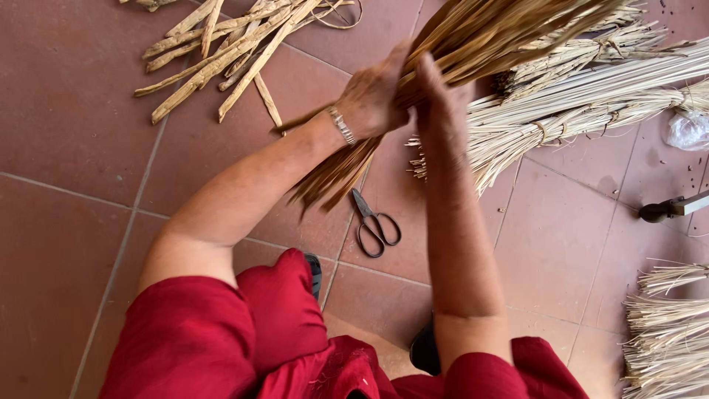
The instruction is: The person gathers dried straw bundles, aligns them, and ties them together using thin strips. They use scissors to trim the ends of the bundles and place the finished bundles on a nearby rack.
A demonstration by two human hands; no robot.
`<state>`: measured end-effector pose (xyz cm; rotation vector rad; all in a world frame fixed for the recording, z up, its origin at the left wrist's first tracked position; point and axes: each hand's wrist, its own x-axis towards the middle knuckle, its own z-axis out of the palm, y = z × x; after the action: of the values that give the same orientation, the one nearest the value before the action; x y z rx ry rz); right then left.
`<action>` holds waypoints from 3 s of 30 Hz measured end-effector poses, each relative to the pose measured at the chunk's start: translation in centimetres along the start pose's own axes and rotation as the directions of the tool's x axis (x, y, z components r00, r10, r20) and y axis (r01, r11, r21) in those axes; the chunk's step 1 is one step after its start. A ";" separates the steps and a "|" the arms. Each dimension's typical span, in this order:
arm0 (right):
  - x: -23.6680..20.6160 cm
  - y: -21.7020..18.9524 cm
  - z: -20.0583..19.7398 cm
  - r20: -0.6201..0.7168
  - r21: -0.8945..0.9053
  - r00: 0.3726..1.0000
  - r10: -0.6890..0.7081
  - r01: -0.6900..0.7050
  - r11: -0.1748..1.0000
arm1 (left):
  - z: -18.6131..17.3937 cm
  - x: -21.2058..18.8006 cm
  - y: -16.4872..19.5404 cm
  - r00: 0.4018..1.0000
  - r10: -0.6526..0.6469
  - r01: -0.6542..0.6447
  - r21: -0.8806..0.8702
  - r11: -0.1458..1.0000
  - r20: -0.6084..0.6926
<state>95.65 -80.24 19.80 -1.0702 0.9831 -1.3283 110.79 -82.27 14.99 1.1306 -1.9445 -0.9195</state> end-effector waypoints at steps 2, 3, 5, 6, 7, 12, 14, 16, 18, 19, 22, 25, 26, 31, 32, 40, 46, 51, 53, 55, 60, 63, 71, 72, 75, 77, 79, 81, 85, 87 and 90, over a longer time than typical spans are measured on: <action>1.3 -3.1 0.2 -0.068 -0.115 0.992 -0.103 0.095 0.989 | 0.3 2.6 1.4 0.971 0.169 -0.161 0.061 0.985 -0.169; 1.9 -4.7 0.2 -0.092 -0.157 0.985 -0.146 0.130 0.979 | 0.6 4.2 2.2 0.919 0.287 -0.253 0.155 0.955 -0.269; 2.6 -7.5 0.1 -0.134 -0.134 0.971 -0.199 0.181 0.974 | 0.5 7.1 3.1 0.918 0.304 -0.288 0.101 0.952 -0.254; 2.7 -8.4 0.2 -0.136 -0.115 0.962 -0.238 0.223 0.968 | 0.6 8.0 3.5 0.916 0.312 -0.303 0.076 0.950 -0.251; 2.8 -9.1 0.3 -0.135 -0.088 0.951 -0.278 0.268 0.960 | 0.6 8.4 3.7 0.884 0.375 -0.373 0.064 0.926 -0.278; 1.6 -9.9 0.6 -0.036 -0.165 0.928 -0.372 0.361 0.918 | 0.7 8.7 4.3 0.797 0.469 -0.493 0.040 0.869 -0.380; 0.6 -9.6 0.3 -0.020 -0.162 0.951 -0.310 0.303 0.939 | 0.9 7.6 4.3 0.875 0.431 -0.460 -0.103 0.882 -0.221; -0.2 -8.9 0.0 0.045 -0.167 0.943 -0.330 0.333 0.928 | 0.9 6.4 4.2 0.897 0.413 -0.434 -0.132 0.891 -0.156; -0.9 -7.9 -0.6 0.098 -0.192 0.938 -0.334 0.347 0.918 | 0.7 4.6 3.7 0.890 0.414 -0.431 -0.057 0.901 -0.191; -1.3 -7.2 -0.8 0.117 -0.215 0.940 -0.321 0.339 0.916 | 0.4 3.8 3.3 0.866 0.470 -0.483 -0.043 0.875 -0.170; -2.1 -4.7 -2.2 0.260 -0.185 0.954 -0.151 0.203 0.962 | -0.5 2.1 2.0 0.791 0.604 -0.610 -0.062 0.790 -0.096; -2.7 -2.6 -3.9 0.395 -0.138 0.914 -0.090 0.156 0.978 | -0.6 1.2 1.0 0.798 0.603 -0.593 -0.201 0.780 -0.015; -2.8 -2.1 -4.4 0.436 -0.125 0.894 -0.100 0.170 0.978 | -0.4 0.7 0.9 0.836 0.549 -0.527 -0.241 0.815 0.029; -2.7 -1.6 -4.6 0.388 -0.153 0.915 -0.106 0.177 0.972 | 1.1 -0.1 1.7 0.936 0.352 -0.351 0.041 0.935 -0.004; -2.6 -1.9 -4.5 0.372 -0.071 0.911 -0.180 0.221 0.973 | 1.2 0.3 2.1 0.950 0.311 -0.309 0.085 0.947 -0.018; -0.8 -4.2 -5.3 0.334 -0.121 0.934 -0.129 0.178 0.977 | -1.1 3.1 5.0 0.913 0.397 -0.399 -0.001 0.917 0.098; -0.2 -3.3 -5.4 0.341 -0.374 0.912 -0.227 0.353 0.858 | 0.3 3.7 4.4 0.762 0.646 -0.577 0.496 0.649 0.040; 0.1 -3.1 -4.8 0.207 -0.323 0.977 0.056 0.014 0.946 | 1.0 3.9 6.2 0.888 0.459 -0.455 0.092 0.886 -0.029; 0.3 -3.0 -4.3 0.114 -0.335 0.981 0.156 -0.110 0.936 | 0.9 3.6 7.3 0.881 0.469 -0.463 0.089 0.882 -0.061; 0.3 -2.9 -4.1 0.205 -0.354 0.978 0.035 0.041 0.934 | 0.8 3.1 7.7 0.878 0.475 -0.468 0.107 0.877 -0.054; -0.7 -2.8 -4.7 0.368 -0.488 0.930 -0.010 0.203 0.849 | 1.1 2.4 5.5 0.868 0.495 -0.497 0.084 0.864 0.046; -1.1 -2.8 -4.8 0.410 -0.474 0.912 0.001 0.212 0.855 | 1.8 3.1 4.6 0.839 0.448 -0.544 0.432 0.720 0.310; -1.2 -5.2 -4.2 0.442 -0.601 0.897 0.018 0.282 0.748 | -0.5 1.9 7.3 0.955 0.293 -0.296 0.238 0.925 0.048; -1.8 -5.6 -4.4 0.425 -0.525 0.904 0.052 0.199 0.827 | -1.2 2.0 8.1 0.957 0.287 -0.289 0.256 0.922 0.048; -3.6 -6.0 -4.6 0.401 -0.371 0.903 0.152 0.008 0.929 | -2.5 1.9 9.5 0.954 0.292 -0.298 0.316 0.901 0.068; -4.4 -5.5 -4.3 0.382 -0.421 0.903 0.197 -0.020 0.907 | -2.6 1.2 9.4 0.972 0.207 -0.232 0.318 0.919 0.111; -5.0 -4.5 -3.8 0.315 -0.487 0.890 0.330 -0.147 0.861 | -2.2 0.1 8.7 0.980 0.120 -0.163 0.303 0.939 0.156; -5.3 -3.7 -3.4 0.327 -0.515 0.867 0.377 -0.171 0.840 | -2.1 -0.8 7.6 0.980 0.045 -0.098 0.279 0.955 0.192; -6.0 -3.8 -3.3 0.392 -0.662 0.808 0.440 -0.085 0.745 | -2.9 -2.4 5.3 0.881 -0.346 0.362 0.010 0.932 0.324; -6.4 -4.7 -3.5 0.368 -0.703 0.802 0.471 -0.091 0.705 | -3.3 -3.1 4.6 0.863 -0.298 0.381 -0.139 0.914 0.408; -6.7 -6.4 -4.2 0.360 -0.543 0.866 0.347 -0.107 0.833 | -3.6 -4.1 4.3 0.820 -0.152 0.404 -0.369 0.837 0.552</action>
<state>89.86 -73.44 24.68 -1.5174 1.0918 -0.5718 113.64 -77.82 19.52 0.9580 -1.7827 -1.9087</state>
